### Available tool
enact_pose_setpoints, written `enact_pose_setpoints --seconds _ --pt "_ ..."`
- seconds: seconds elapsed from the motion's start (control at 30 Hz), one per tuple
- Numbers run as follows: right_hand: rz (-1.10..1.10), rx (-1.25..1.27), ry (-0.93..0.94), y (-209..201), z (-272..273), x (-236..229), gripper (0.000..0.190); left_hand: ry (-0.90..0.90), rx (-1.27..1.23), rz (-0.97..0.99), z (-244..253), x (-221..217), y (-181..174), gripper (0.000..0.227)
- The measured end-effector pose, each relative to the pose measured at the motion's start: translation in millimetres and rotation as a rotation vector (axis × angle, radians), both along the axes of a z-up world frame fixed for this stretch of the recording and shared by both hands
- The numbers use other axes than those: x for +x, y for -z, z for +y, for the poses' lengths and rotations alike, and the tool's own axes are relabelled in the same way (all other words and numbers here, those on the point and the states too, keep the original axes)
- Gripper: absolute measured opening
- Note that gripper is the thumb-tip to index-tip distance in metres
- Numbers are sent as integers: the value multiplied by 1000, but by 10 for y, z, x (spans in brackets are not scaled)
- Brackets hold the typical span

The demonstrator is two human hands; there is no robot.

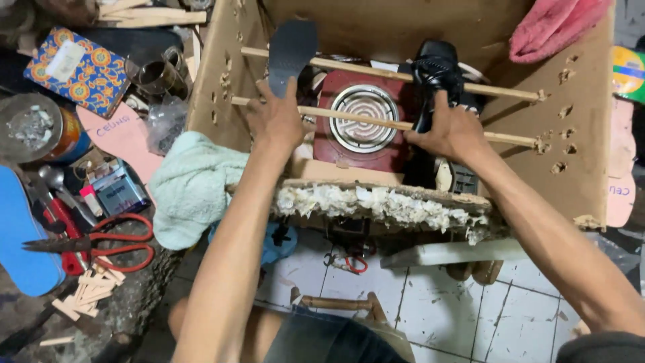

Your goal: Assembling various shoe components by applying adhesive, fitting parts together, and using a hammer to secure the bond.

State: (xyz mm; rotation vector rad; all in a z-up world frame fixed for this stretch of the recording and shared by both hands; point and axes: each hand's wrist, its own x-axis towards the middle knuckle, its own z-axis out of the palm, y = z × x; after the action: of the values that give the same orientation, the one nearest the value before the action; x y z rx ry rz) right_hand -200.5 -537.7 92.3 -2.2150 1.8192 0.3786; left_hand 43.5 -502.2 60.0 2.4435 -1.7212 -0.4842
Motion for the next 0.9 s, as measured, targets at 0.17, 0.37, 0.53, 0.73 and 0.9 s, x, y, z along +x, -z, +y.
enact_pose_setpoints --seconds 0.17,0.37,0.53,0.73,0.9 --pt "-140 27 -116 -77 64 297 63 92 -160 -26 -354 288 963 40" --pt "-97 -70 -245 286 -139 394 69 159 -113 197 -130 -51 284 44" --pt "-47 -52 -256 160 -97 448 63 215 -63 260 -223 -425 309 45" --pt "-49 -58 -288 101 -71 496 63 252 -20 217 -230 -458 406 46" --pt "-44 -101 -326 57 -46 504 60 267 -8 201 -269 -464 522 48"
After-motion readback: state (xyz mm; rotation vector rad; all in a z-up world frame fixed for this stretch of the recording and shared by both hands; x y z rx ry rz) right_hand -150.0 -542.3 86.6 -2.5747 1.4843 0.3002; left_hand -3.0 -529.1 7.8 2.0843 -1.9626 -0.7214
